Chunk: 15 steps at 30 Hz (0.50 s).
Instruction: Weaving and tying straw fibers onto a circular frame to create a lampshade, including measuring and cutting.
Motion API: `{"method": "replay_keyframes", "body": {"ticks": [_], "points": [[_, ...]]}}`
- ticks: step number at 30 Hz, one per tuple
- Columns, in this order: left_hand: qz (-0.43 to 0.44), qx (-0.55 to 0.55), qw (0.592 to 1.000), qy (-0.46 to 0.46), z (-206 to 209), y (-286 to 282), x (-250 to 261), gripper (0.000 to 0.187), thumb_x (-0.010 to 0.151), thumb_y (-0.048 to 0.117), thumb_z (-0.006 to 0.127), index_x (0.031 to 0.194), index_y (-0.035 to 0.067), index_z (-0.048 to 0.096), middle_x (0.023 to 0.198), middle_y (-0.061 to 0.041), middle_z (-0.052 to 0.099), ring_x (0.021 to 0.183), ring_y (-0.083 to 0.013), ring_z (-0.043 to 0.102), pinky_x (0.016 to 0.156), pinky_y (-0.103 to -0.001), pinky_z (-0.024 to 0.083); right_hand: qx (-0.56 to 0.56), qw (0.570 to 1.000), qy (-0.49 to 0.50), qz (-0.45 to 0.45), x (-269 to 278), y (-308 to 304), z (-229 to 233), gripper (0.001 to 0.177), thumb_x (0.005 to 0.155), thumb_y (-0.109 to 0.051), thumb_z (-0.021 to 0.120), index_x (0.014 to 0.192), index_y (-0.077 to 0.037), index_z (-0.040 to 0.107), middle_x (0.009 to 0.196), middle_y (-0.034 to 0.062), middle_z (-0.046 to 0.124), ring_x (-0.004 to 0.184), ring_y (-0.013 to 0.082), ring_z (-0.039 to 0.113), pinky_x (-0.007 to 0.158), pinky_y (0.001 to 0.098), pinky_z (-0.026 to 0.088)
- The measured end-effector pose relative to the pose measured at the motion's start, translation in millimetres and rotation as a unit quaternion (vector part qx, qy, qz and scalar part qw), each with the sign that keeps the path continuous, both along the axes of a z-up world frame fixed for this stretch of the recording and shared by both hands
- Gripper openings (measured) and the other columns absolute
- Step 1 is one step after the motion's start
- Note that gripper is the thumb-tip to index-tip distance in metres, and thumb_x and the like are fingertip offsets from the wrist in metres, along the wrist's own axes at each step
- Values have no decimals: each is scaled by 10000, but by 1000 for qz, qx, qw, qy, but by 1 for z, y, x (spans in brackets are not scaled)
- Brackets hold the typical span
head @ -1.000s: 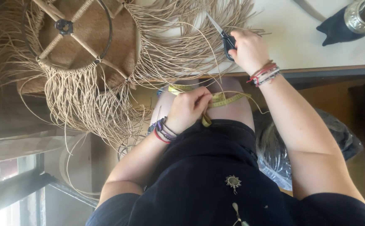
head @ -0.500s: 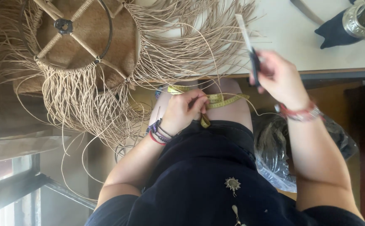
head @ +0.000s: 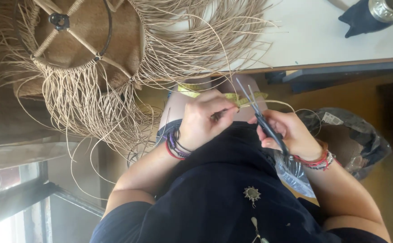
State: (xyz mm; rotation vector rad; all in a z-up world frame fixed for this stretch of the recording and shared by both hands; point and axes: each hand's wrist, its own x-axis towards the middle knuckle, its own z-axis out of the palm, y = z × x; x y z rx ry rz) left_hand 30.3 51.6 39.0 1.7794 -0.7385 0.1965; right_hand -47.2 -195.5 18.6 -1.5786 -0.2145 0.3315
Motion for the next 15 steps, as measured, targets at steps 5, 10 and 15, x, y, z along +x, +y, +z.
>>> {"method": "replay_keyframes", "body": {"ticks": [5, 10, 15], "points": [[-11, 7, 1000, -16, -3, -4, -4, 86, 913, 192, 744, 830, 170, 734, 827, -10, 702, 748, -252, 695, 704, -338, 591, -29, 999, -30, -6, 2, 7, 7, 504, 728, -235, 907, 1094, 21, 672, 673, 84, 698, 573, 118, 677, 525, 241, 582], [-21, 8, 1000, -17, -5, -6, -3, 127, 938, 215, 710, 825, 158, 718, 853, -31, 675, 755, -286, 678, 705, -371, 587, -4, 1000, -20, -5, 0, 6, 5, 504, 755, -239, 892, 1116, 28, 663, 672, 93, 685, 584, 108, 657, 528, 241, 583], [-31, -10, 999, -4, -20, -8, -1, 108, 917, 204, 725, 821, 157, 715, 888, -34, 660, 788, -296, 678, 724, -381, 582, -15, 1000, -20, -16, 0, 7, -2, 471, 793, -234, 861, 1136, 23, 667, 689, 76, 684, 619, 101, 659, 527, 250, 576]]}}
